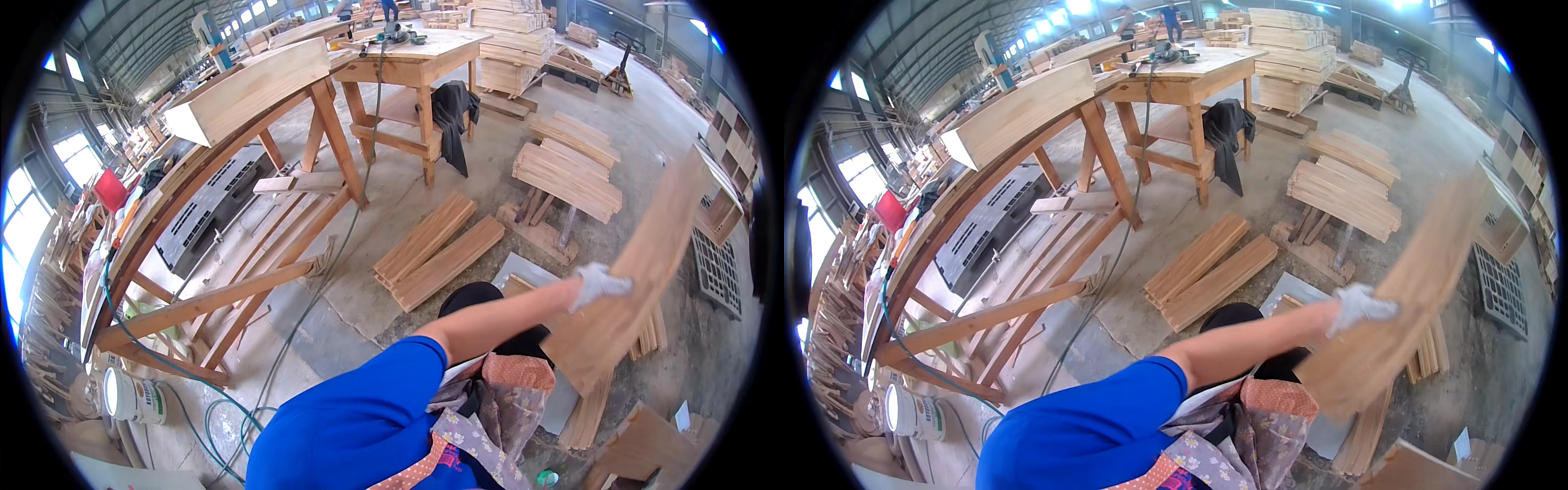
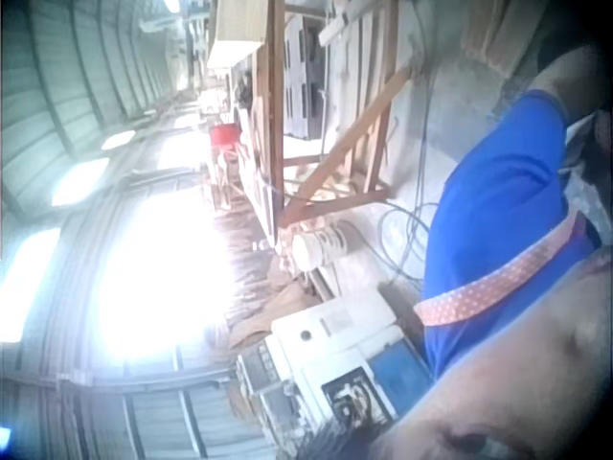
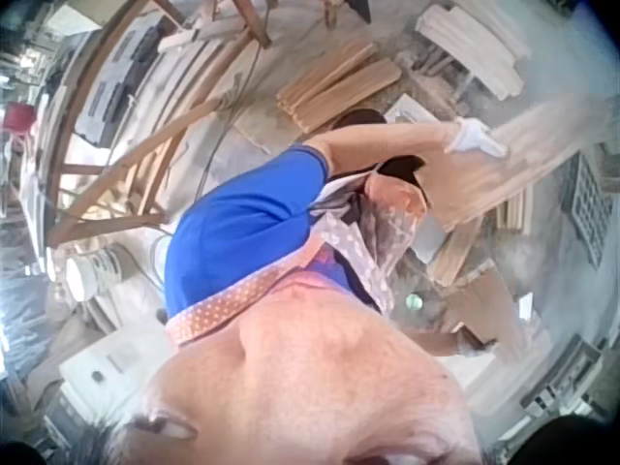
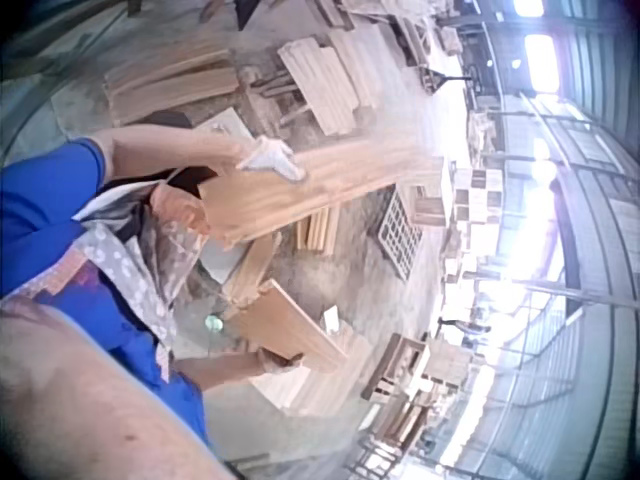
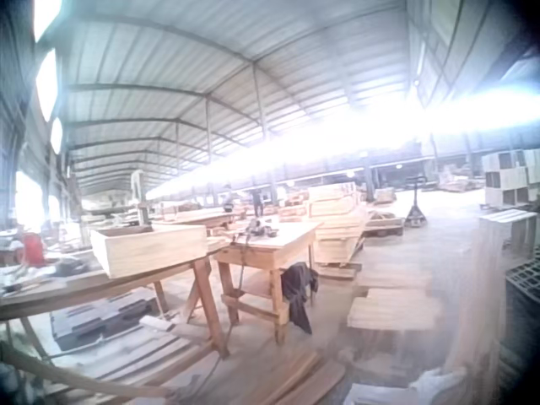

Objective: The person sits on the floor and applies glue to the grooves of wooden planks using a brush. They pick up planks from a stack, apply the adhesive to the edges, and place them back down.

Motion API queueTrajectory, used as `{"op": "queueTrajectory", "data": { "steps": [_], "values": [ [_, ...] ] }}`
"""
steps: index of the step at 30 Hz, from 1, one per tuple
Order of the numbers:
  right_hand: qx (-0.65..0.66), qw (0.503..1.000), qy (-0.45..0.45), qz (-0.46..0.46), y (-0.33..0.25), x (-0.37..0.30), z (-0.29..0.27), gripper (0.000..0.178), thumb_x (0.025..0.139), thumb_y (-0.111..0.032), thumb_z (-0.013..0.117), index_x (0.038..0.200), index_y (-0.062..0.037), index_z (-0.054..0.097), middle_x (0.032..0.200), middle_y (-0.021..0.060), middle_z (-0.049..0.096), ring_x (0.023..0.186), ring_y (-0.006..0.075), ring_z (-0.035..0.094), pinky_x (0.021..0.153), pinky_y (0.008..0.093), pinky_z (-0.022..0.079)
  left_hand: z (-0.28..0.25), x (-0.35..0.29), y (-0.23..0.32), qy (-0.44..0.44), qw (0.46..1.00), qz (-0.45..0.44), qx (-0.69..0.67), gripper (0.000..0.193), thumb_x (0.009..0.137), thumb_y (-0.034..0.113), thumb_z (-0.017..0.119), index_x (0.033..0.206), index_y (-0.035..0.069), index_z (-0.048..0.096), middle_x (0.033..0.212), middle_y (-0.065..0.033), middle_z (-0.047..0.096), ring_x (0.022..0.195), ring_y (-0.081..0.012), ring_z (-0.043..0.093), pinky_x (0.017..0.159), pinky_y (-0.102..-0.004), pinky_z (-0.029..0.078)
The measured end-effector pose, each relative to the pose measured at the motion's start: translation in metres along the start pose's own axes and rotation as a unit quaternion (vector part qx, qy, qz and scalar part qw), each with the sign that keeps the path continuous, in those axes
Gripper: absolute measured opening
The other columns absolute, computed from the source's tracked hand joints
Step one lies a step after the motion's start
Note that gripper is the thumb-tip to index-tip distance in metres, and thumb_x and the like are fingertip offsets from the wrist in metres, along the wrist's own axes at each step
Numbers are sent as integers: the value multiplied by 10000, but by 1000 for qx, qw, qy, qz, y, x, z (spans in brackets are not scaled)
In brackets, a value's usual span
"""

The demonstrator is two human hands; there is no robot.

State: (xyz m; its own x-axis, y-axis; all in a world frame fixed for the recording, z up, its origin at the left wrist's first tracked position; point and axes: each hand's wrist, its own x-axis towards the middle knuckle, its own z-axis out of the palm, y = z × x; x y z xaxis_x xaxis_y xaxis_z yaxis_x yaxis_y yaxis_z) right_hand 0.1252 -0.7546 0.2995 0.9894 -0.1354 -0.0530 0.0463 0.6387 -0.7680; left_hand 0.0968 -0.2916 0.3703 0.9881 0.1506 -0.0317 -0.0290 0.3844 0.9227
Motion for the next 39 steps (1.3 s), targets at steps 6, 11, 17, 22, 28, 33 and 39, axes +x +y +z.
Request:
{"op": "queueTrajectory", "data": {
  "steps": [6, 11, 17, 22, 28, 33, 39],
  "values": [
    [-79, 996, -15, -32, -43, 5, -73, 523, 848, -324, 549, 1246, -7, 425, 1208, 130, 504, 1103, 229, 476, 951, 361, 369, 111, 27, -104, -71, 969, -108, 209, 640, 675, 444, 726, 1090, -22, 588, 1034, -135, 616, 926, -238, 584, 799, -341, 449],
    [-135, 978, -97, 123, -31, 16, -81, 503, 856, -271, 561, 1257, -9, 406, 1164, 119, 524, 1048, 232, 504, 918, 350, 406, 160, 5, -165, -169, 932, -198, 251, 751, 720, 593, 604, 1109, -49, 565, 1082, -182, 591, 1000, -292, 563, 844, -358, 428],
    [-239, 965, 50, 91, -4, 8, -103, 454, 867, -218, 528, 1255, -14, 408, 1140, 124, 535, 1002, 238, 538, 878, 371, 452, 203, -13, -234, -238, 921, -165, 260, 851, 675, 734, 507, 1002, -43, 624, 966, -193, 623, 924, -314, 578, 793, -390, 434],
    [-228, 964, 113, 71, -7, -9, -128, 469, 871, -284, 490, 1232, 12, 441, 1144, 165, 542, 1020, 251, 544, 851, 363, 475, 237, -15, -223, -314, 881, -187, 300, 674, 680, 591, 626, 986, -9, 639, 918, -124, 637, 815, -240, 593, 724, -367, 467],
    [-638, 753, 157, 37, -10, -9, -77, 676, 800, -515, 521, 1235, -1, 464, 1156, 218, 551, 1044, 336, 537, 891, 384, 402, 246, -14, -235, -286, 902, -295, 131, 363, 795, 310, 659, 990, 8, 609, 886, -66, 622, 757, -143, 579, 662, -292, 489],
    [-460, 863, 186, 91, -54, -34, -89, 754, 786, -422, 619, 1281, 84, 361, 1194, 215, 527, 1061, 276, 539, 891, 315, 412, 286, -39, -225, -322, 895, -308, 19, 352, 790, 212, 684, 1032, -21, 580, 925, -48, 618, 784, -114, 575, 684, -273, 486],
    [-479, 853, 205, 41, -52, -57, -42, 849, 774, -352, 669, 1377, 17, 198, 1271, 173, 466, 1143, 238, 474, 936, 308, 401, 277, -25, -217, -442, 879, -146, 101, 379, 792, 175, 677, 1090, -22, 552, 966, -51, 610, 835, -118, 568, 733, -278, 481]
  ]
}}
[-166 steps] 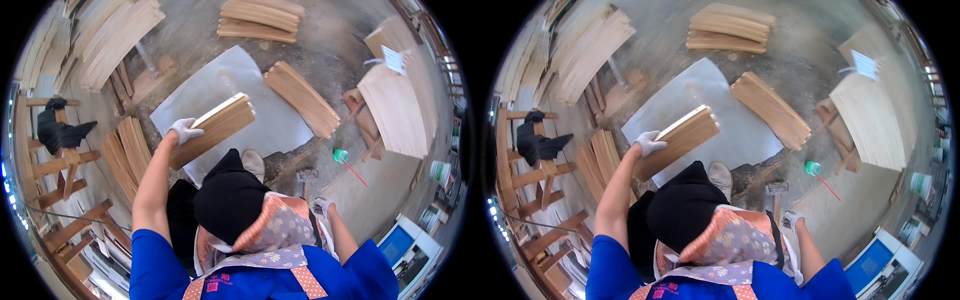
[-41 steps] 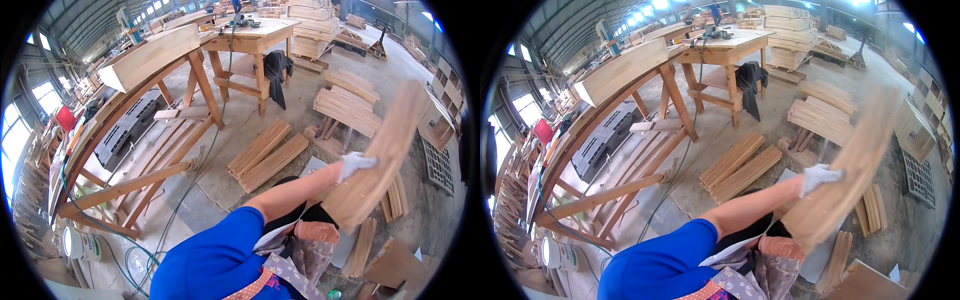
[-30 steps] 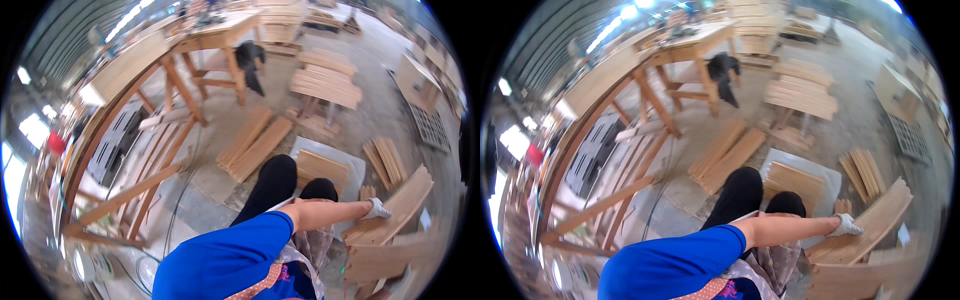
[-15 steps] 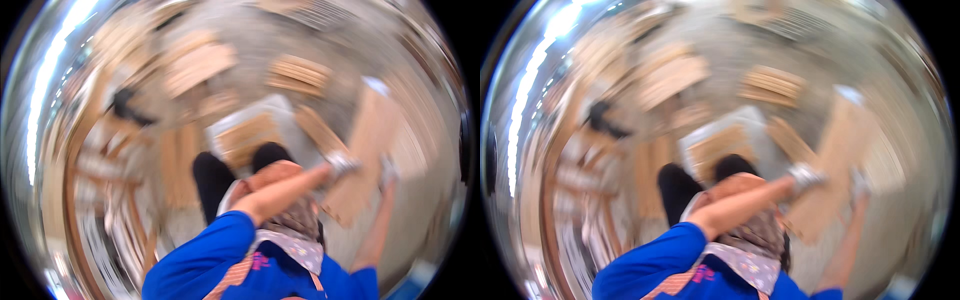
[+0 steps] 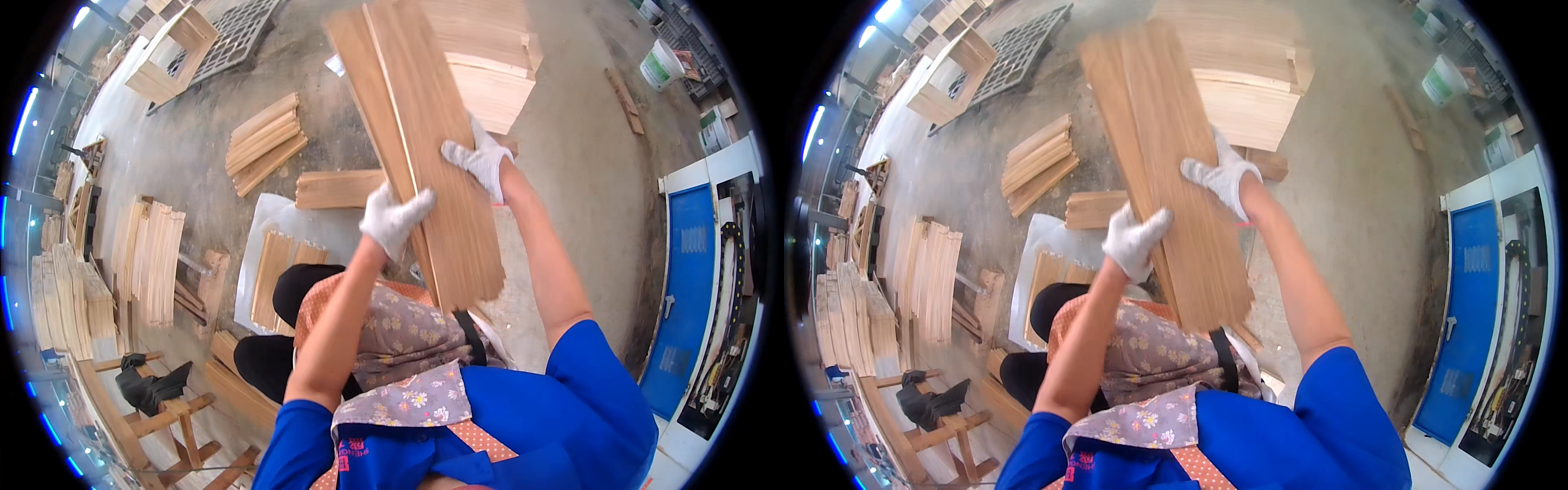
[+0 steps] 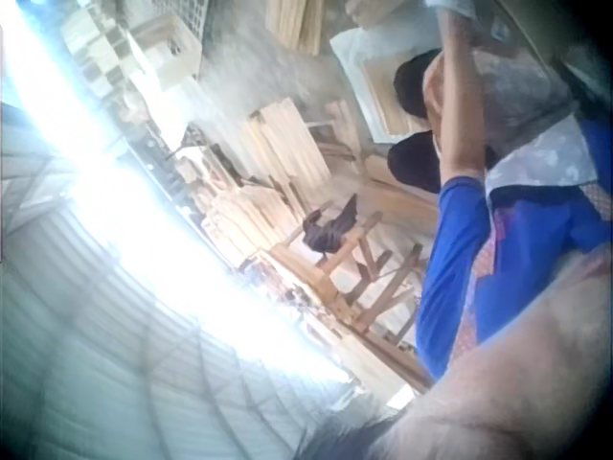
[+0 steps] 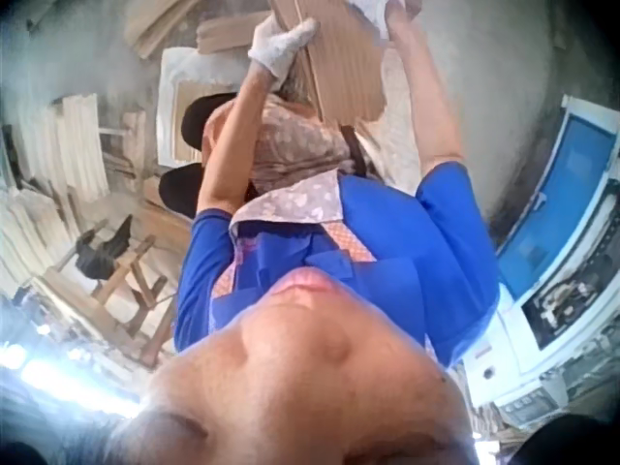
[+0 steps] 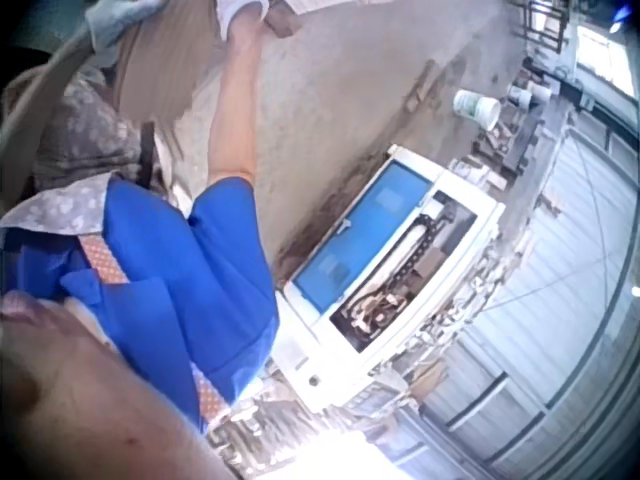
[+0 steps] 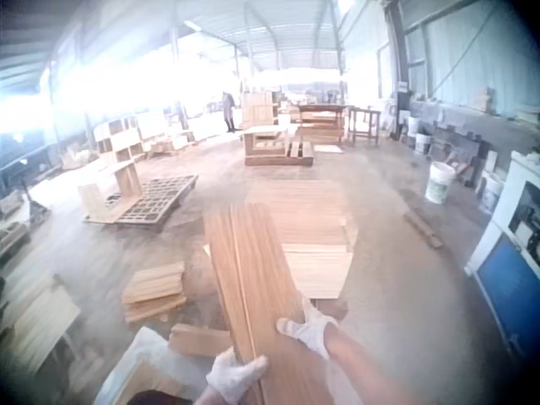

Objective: The person sits on the floor and applies glue to the grooves of wooden planks using a brush. They pick up planks from a stack, apply the adhesive to the edges, and place them back down.

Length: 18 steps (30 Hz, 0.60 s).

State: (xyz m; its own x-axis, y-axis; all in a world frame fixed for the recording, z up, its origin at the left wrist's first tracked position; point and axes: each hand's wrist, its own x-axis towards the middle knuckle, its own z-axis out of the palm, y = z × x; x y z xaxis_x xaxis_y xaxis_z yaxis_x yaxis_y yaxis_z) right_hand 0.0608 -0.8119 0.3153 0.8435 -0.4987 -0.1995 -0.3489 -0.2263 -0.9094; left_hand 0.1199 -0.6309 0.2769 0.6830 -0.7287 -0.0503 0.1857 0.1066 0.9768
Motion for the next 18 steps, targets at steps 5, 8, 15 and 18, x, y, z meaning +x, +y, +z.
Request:
{"op": "queueTrajectory", "data": {
  "steps": [5, 8, 15, 18],
  "values": [
    [227, 972, -62, 22, 14, 55, 4, 835, 755, -308, 699, 1371, -24, 213, 1231, 164, 490, 1058, 236, 527, 875, 352, 461, -22, 50, 19, -48, 979, -175, -88, 431, 802, 274, 662, 1110, 7, 522, 950, -64, 616, 777, -149, 618, 672, -300, 534],
    [122, 992, 12, -3, 18, 98, 16, 735, 758, -288, 696, 1320, -15, 308, 1152, 152, 541, 960, 218, 575, 799, 352, 503, -26, 52, -3, -17, 947, -171, -273, 420, 799, 271, 653, 1107, 26, 508, 992, -93, 602, 856, -204, 619, 725, -349, 534],
    [299, 949, -85, -45, 55, 141, 13, 528, 782, -316, 656, 1173, 0, 491, 1006, 146, 604, 813, 206, 604, 723, 298, 494, -23, 68, -23, 13, 960, -159, -228, 456, 760, 209, 677, 1126, 7, 495, 998, -114, 594, 849, -227, 616, 701, -363, 539],
    [407, 913, -13, 11, 80, 78, 15, 338, 835, -362, 574, 943, -43, 604, 823, 66, 609, 651, 163, 565, 628, 264, 467, -44, 69, -29, 49, 968, -137, -203, 463, 750, 208, 683, 1118, -5, 500, 990, -118, 593, 828, -227, 619, 687, -366, 546]
  ]
}}
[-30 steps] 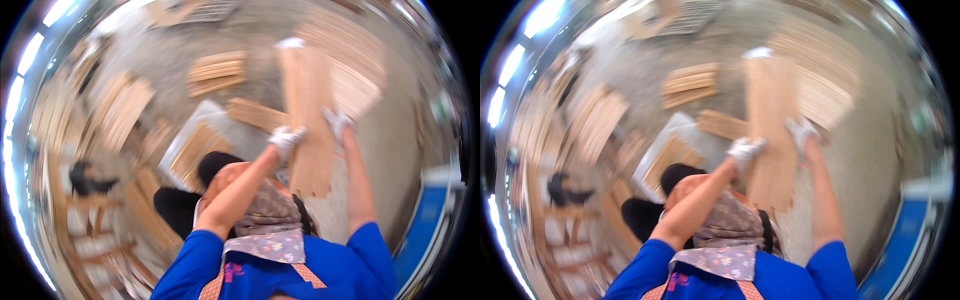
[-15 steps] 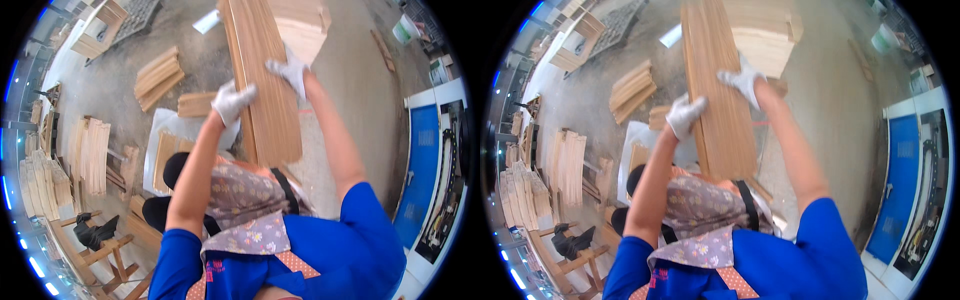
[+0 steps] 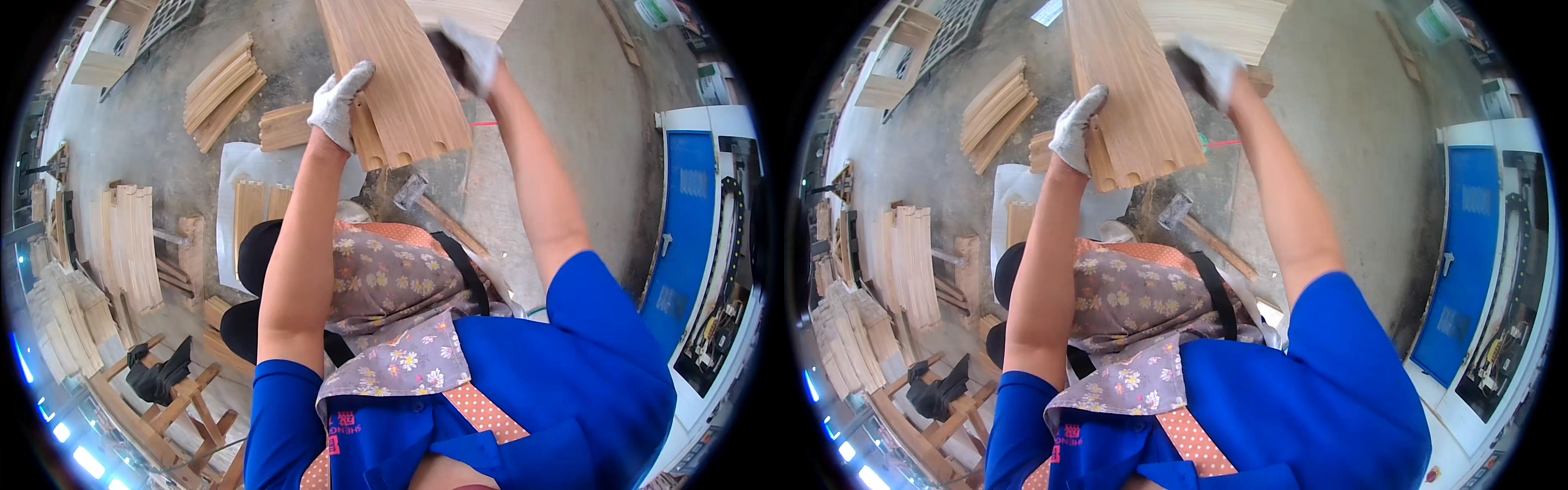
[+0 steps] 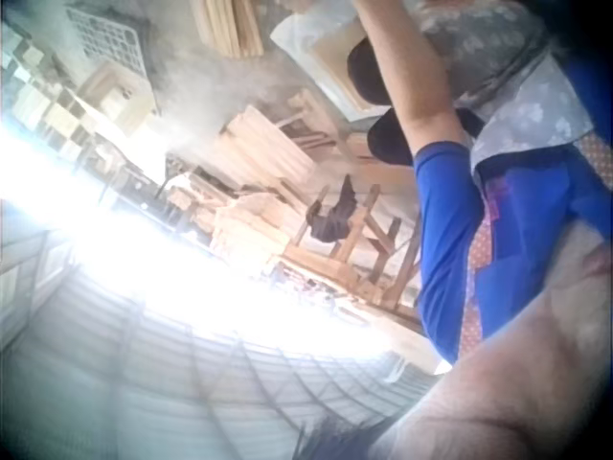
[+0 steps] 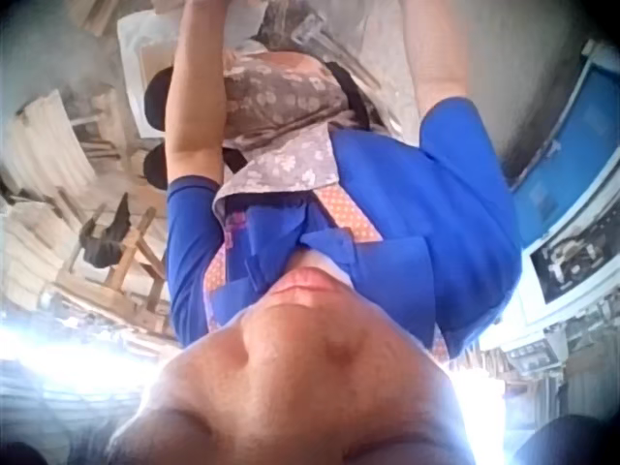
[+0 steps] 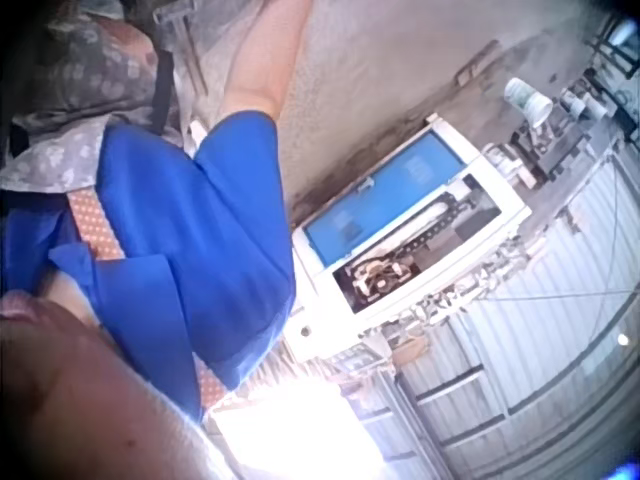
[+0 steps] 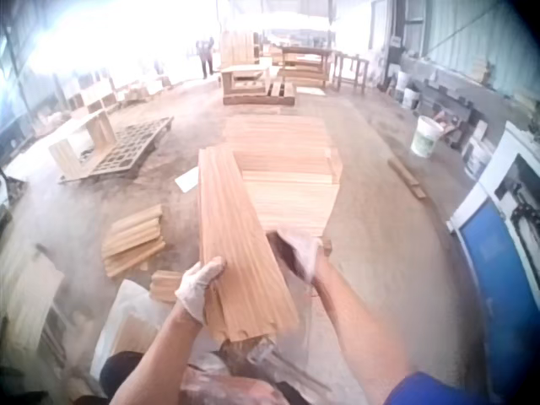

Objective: The person sits on the floor and applies glue to the grooves of wooden planks using a brush. They pick up planks from a stack, apply the adhesive to the edges, and place them back down.

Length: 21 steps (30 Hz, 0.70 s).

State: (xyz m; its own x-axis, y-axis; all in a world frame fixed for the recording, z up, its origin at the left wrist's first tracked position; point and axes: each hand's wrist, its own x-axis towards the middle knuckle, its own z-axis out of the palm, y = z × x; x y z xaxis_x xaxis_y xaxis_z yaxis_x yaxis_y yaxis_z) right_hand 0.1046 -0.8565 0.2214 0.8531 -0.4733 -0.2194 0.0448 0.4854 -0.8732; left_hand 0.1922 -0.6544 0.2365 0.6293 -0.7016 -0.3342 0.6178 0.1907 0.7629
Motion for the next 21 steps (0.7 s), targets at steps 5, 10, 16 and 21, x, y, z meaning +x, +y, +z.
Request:
{"op": "queueTrajectory", "data": {
  "steps": [5, 10, 16, 21],
  "values": [
    [-34, 905, 19, 423, 133, -82, -119, 403, 769, -419, 669, 916, -54, 581, 684, 15, 569, 558, 131, 564, 585, 293, 543, 7, 14, 8, -22, 1000, 4, -3, 476, 734, 223, 699, 1107, -12, 518, 996, -117, 587, 817, -229, 620, 686, -374, 547],
    [70, 893, 282, 343, 237, -39, -191, 457, 740, -304, 727, 1036, -46, 493, 837, 109, 521, 627, 218, 560, 540, 370, 541, 10, 17, 9, -14, 1000, 15, -14, 467, 735, 223, 702, 1095, -13, 522, 983, -111, 589, 837, -226, 616, 687, -367, 545],
    [136, 870, 394, 262, 233, 10, -152, 416, 772, -321, 687, 1035, -66, 490, 724, 90, 547, 559, 228, 545, 500, 342, 503, 13, 6, 18, 43, 999, 12, 16, 437, 735, 218, 700, 1071, -3, 529, 965, -102, 593, 820, -211, 615, 678, -348, 538],
    [21, 891, 371, 262, 246, 16, -176, 244, 835, -273, 600, 942, -60, 551, 713, 101, 589, 568, 239, 592, 498, 345, 512, 16, 13, 11, 6, 1000, -11, -6, 410, 746, 209, 688, 1066, 4, 534, 957, -99, 597, 810, -205, 616, 670, -345, 537]
  ]
}}
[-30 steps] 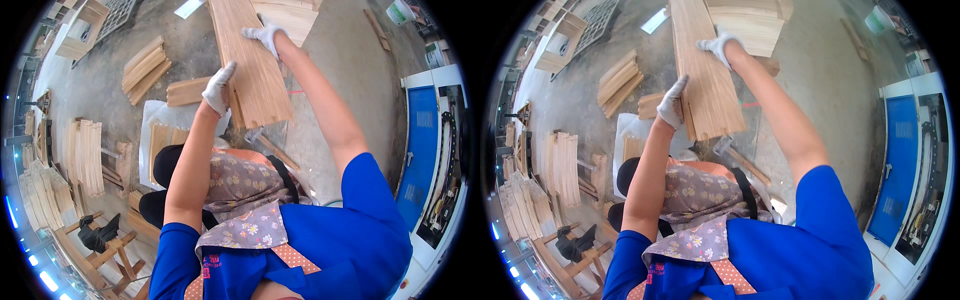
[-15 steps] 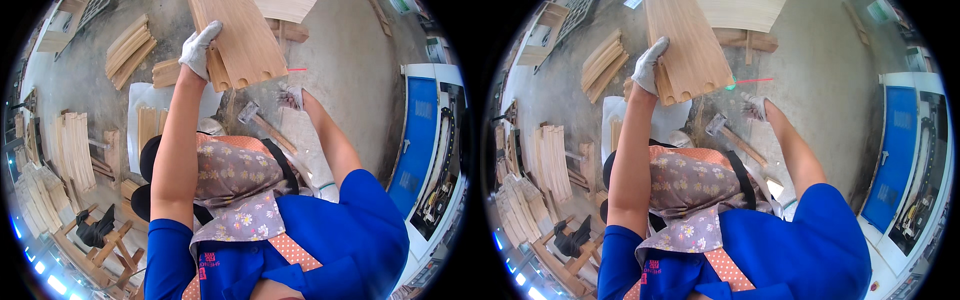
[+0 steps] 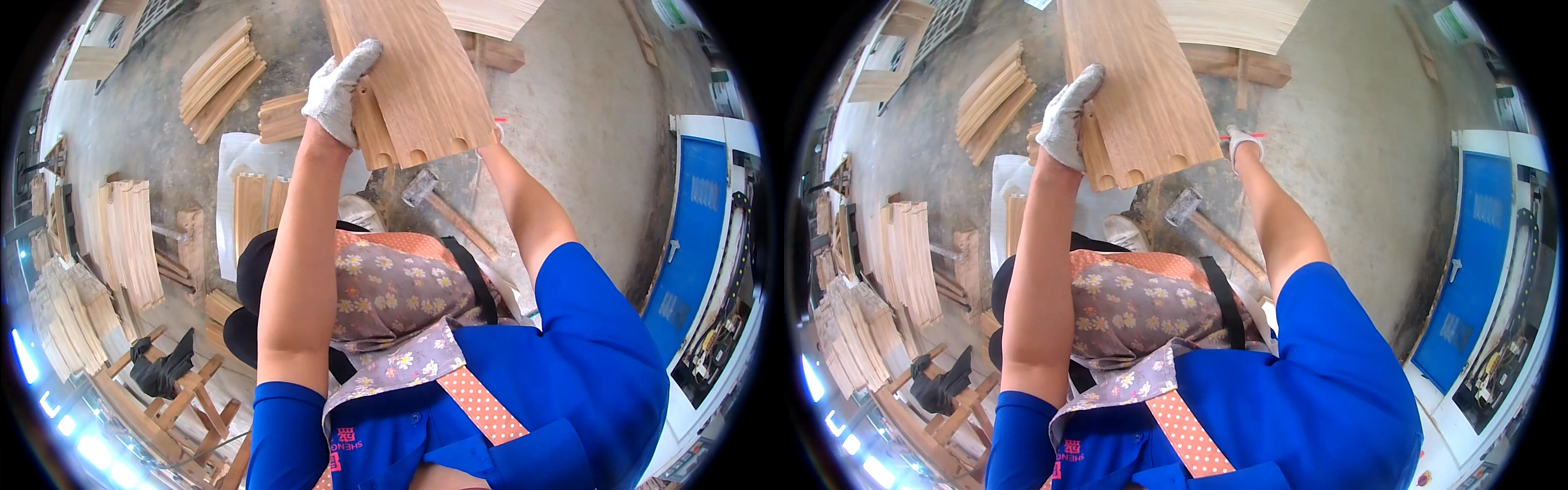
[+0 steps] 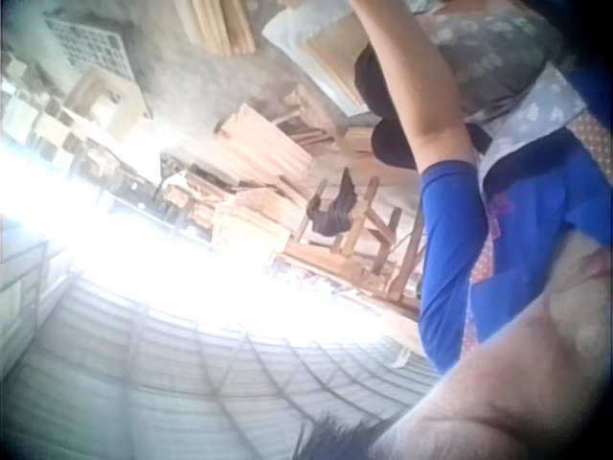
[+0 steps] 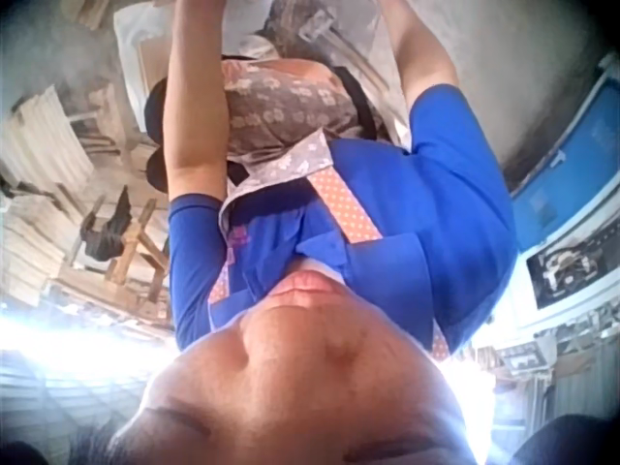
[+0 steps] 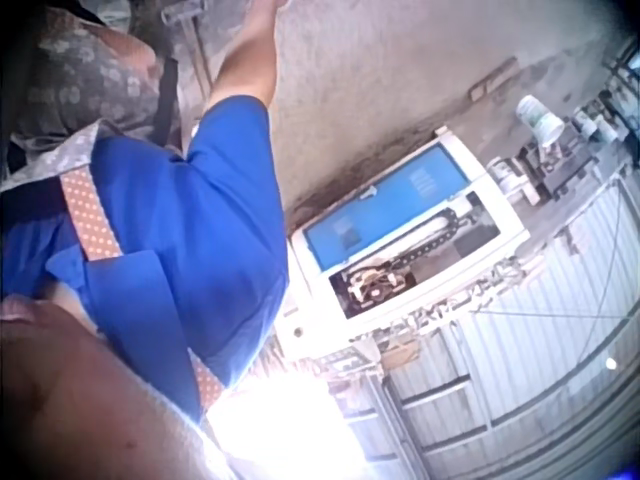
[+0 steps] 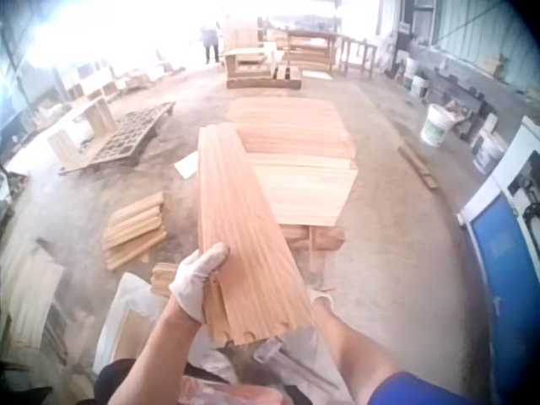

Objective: The person sits on the floor and applies glue to the grooves of wooden planks using a brush. They pick up planks from a stack, apply the adhesive to the edges, and place them back down.

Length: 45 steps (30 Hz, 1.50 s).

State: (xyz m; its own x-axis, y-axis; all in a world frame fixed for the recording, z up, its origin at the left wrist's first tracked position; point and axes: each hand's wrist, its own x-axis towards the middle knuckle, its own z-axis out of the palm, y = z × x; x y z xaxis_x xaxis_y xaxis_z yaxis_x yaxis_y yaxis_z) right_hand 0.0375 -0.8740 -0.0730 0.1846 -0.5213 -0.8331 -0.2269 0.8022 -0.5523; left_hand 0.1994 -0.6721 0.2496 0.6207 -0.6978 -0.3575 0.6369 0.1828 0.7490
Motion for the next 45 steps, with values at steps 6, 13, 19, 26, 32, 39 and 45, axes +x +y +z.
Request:
{"op": "queueTrajectory", "data": {
  "steps": [6, 13, 19, 26, 32, 39, 45],
  "values": [
    [39, 995, -12, -95, -16, -86, 6, 213, 856, -238, 570, 932, -39, 571, 758, 126, 611, 593, 243, 615, 531, 354, 542, -5, 2, 1, 15, 1000, 16, 3, 412, 748, 208, 686, 1067, -6, 536, 974, -104, 598, 818, -208, 617, 675, -341, 537],
    [-4, 991, -48, -127, -14, -73, 15, 255, 854, -218, 569, 1001, -9, 559, 815, 134, 610, 669, 243, 614, 578, 367, 548, 2, 5, 7, 22, 1000, 23, -3, 457, 752, 216, 683, 1096, -33, 514, 980, -124, 599, 843, -223, 615, 692, -349, 535],
    [-116, 955, -73, -263, 17, 2, -19, 258, 844, -203, 577, 1037, -32, 556, 846, 124, 612, 696, 243, 610, 593, 369, 532, -32, 35, -19, -14, 960, 177, 219, 359, 802, 291, 620, 1058, 40, 603, 957, -42, 605, 854, -152, 556, 778, -320, 464],
    [-66, 945, 16, -321, 23, 44, -36, 279, 832, -185, 586, 1079, -60, 553, 882, 112, 615, 728, 243, 605, 610, 372, 513, 6, 4, -13, 44, 996, 76, 18, 463, 688, 187, 719, 1063, -38, 566, 938, -115, 627, 809, -192, 610, 738, -308, 499],
    [-149, 955, -27, -256, 11, 64, -44, 305, 836, -222, 600, 1108, -97, 544, 853, 86, 607, 708, 238, 593, 613, 334, 513, 7, 2, -12, 68, 992, 106, 28, 391, 658, 184, 715, 982, -13, 615, 874, -101, 633, 751, -188, 599, 695, -307, 486],
    [-115, 970, -158, -148, 0, 36, -41, 404, 861, -357, 532, 1064, -14, 598, 979, 88, 630, 901, 238, 581, 786, 366, 475, 41, 20, -3, 46, 983, 165, 61, 503, 573, 227, 750, 1004, 0, 623, 892, -101, 634, 789, -188, 588, 707, -322, 476],
    [-197, 956, -72, -206, 7, 37, -64, 295, 838, -272, 536, 1000, -28, 569, 964, 127, 594, 906, 254, 583, 793, 400, 486, -26, 30, -12, -23, 990, 81, 116, 395, 748, 323, 674, 1002, 27, 611, 909, -60, 624, 814, -141, 584, 712, -315, 504]
  ]
}}
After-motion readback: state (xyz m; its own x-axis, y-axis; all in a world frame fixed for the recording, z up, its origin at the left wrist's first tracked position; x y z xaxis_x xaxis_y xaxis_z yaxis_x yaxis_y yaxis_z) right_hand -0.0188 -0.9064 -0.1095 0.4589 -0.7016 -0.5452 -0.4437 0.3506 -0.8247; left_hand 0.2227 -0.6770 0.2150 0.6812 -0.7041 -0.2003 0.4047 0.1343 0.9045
